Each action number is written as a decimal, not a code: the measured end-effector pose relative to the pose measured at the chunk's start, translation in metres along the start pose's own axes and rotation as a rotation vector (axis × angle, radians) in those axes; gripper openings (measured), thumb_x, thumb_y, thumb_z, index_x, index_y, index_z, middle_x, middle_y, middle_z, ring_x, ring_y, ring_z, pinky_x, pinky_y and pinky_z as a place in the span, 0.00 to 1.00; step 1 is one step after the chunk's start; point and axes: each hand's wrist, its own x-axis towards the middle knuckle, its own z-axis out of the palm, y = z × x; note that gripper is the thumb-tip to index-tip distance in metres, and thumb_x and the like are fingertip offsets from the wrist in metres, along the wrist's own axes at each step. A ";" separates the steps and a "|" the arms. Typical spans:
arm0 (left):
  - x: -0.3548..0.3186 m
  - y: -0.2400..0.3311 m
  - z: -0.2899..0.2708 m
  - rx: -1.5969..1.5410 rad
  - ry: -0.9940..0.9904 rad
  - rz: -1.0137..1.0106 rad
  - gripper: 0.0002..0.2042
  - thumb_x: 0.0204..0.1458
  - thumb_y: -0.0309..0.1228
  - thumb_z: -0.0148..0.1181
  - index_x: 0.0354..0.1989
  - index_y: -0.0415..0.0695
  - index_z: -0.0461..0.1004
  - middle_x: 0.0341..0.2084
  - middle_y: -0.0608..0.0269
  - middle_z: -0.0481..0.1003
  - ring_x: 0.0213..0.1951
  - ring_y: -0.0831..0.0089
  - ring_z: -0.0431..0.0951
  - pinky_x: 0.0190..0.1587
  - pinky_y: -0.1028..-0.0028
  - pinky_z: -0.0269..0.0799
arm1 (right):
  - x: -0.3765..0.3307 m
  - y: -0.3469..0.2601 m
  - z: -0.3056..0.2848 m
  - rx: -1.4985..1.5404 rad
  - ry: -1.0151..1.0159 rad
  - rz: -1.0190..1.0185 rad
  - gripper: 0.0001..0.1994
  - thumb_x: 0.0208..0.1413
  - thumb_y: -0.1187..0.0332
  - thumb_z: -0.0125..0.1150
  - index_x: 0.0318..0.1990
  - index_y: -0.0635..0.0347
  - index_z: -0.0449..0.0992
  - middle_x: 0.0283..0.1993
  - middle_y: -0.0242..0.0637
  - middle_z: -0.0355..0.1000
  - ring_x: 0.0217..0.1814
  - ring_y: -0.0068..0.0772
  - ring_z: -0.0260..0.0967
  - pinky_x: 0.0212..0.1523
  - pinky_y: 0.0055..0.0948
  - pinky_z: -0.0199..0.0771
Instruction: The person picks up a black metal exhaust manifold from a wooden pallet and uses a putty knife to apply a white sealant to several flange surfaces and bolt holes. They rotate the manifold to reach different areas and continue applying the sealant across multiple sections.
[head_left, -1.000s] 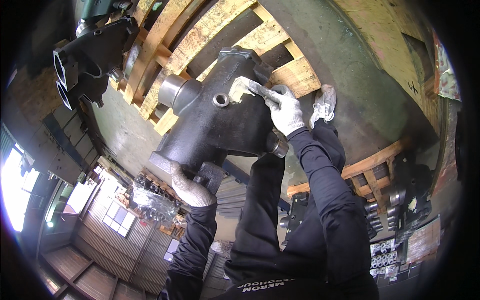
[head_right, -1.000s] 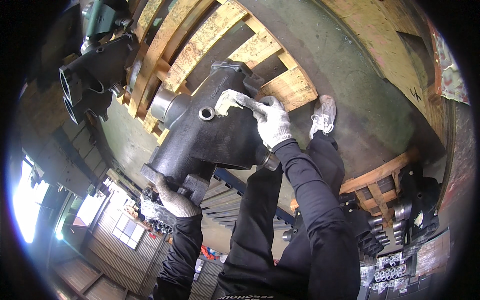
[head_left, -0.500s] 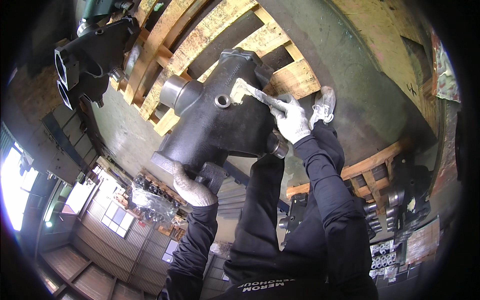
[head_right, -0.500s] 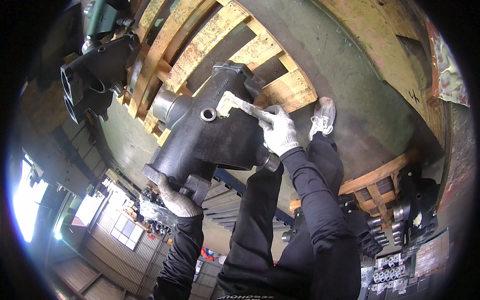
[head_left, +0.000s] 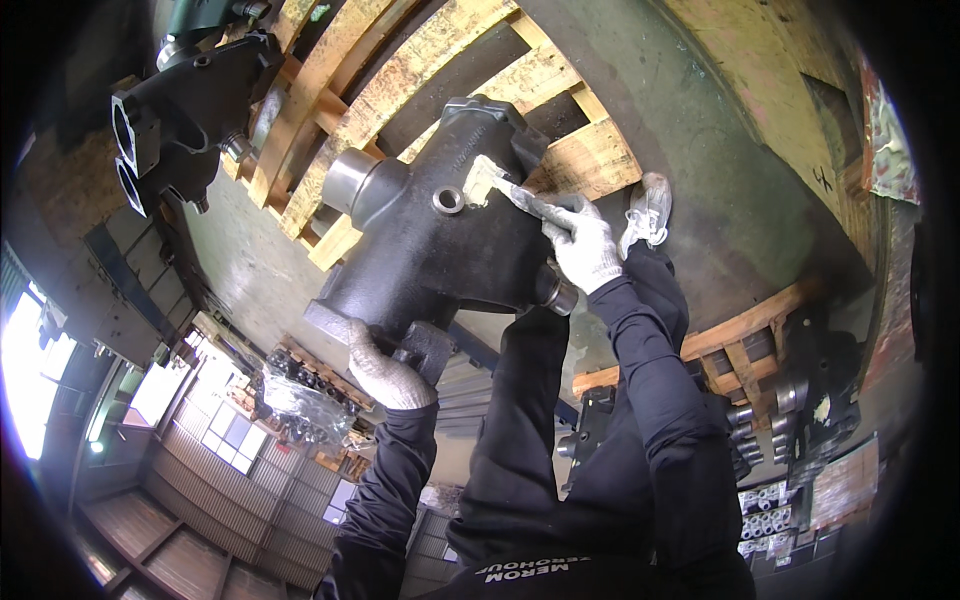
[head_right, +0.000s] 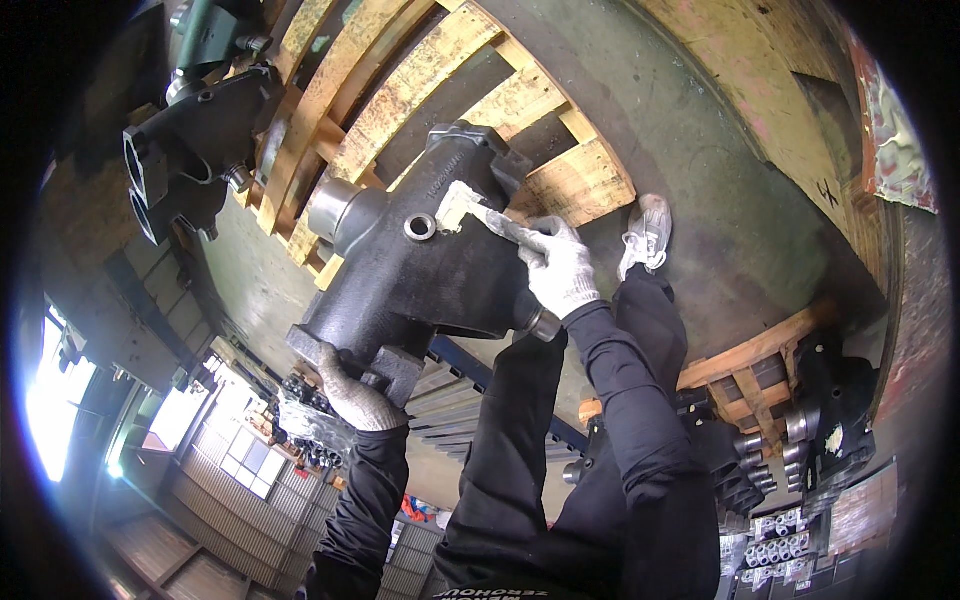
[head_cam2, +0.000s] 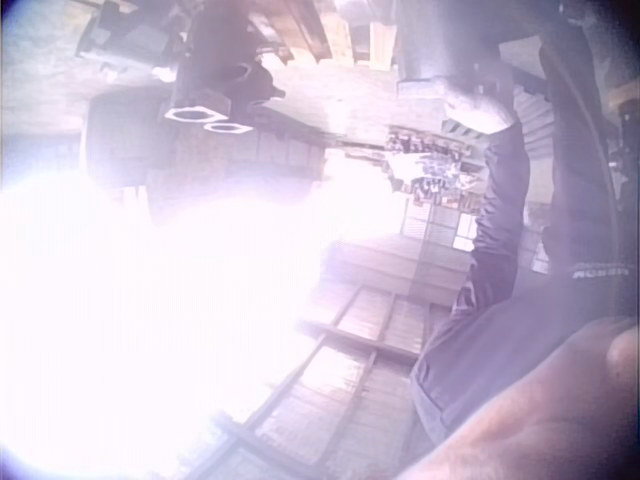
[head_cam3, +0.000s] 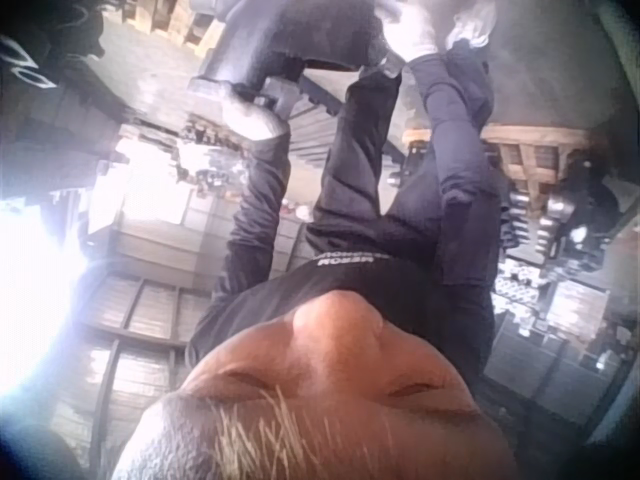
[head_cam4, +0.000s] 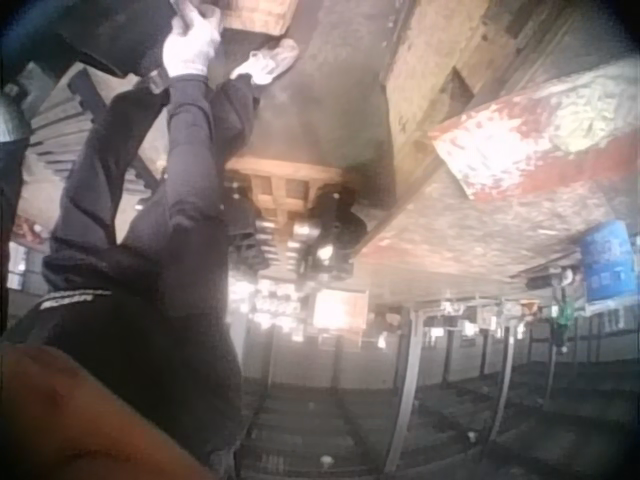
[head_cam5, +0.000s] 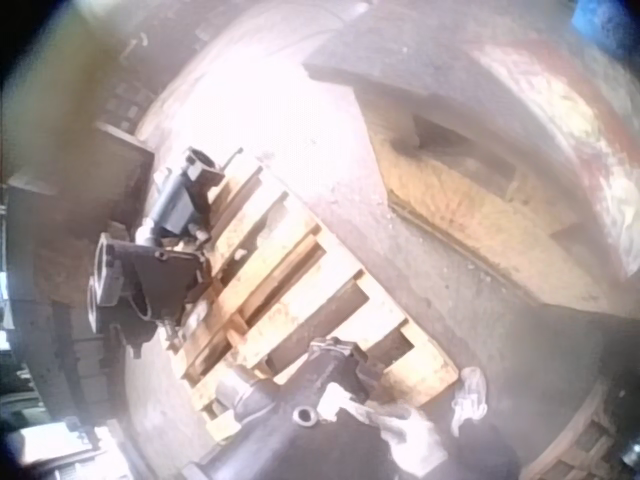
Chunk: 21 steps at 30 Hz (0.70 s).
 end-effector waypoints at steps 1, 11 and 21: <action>0.001 0.001 -0.002 0.028 0.017 -0.029 0.18 0.63 0.47 0.57 0.39 0.43 0.71 0.32 0.65 0.70 0.32 0.72 0.73 0.32 0.72 0.69 | 0.001 0.000 -0.002 0.017 -0.003 0.015 0.15 0.50 0.72 0.69 0.47 0.53 0.84 0.46 0.41 0.75 0.51 0.45 0.74 0.53 0.39 0.74; 0.008 -0.008 -0.010 0.009 -0.014 -0.024 0.19 0.59 0.48 0.62 0.45 0.43 0.73 0.36 0.65 0.73 0.39 0.69 0.76 0.42 0.70 0.72 | 0.008 -0.022 0.005 -0.039 -0.077 0.023 0.17 0.55 0.73 0.67 0.52 0.48 0.83 0.47 0.40 0.76 0.50 0.43 0.76 0.52 0.36 0.75; 0.000 0.002 -0.006 0.009 -0.016 -0.066 0.19 0.59 0.48 0.63 0.44 0.44 0.73 0.36 0.66 0.73 0.38 0.71 0.76 0.40 0.71 0.71 | -0.018 -0.030 -0.002 -0.003 -0.091 -0.037 0.20 0.52 0.74 0.67 0.53 0.42 0.84 0.46 0.40 0.74 0.51 0.46 0.72 0.54 0.40 0.74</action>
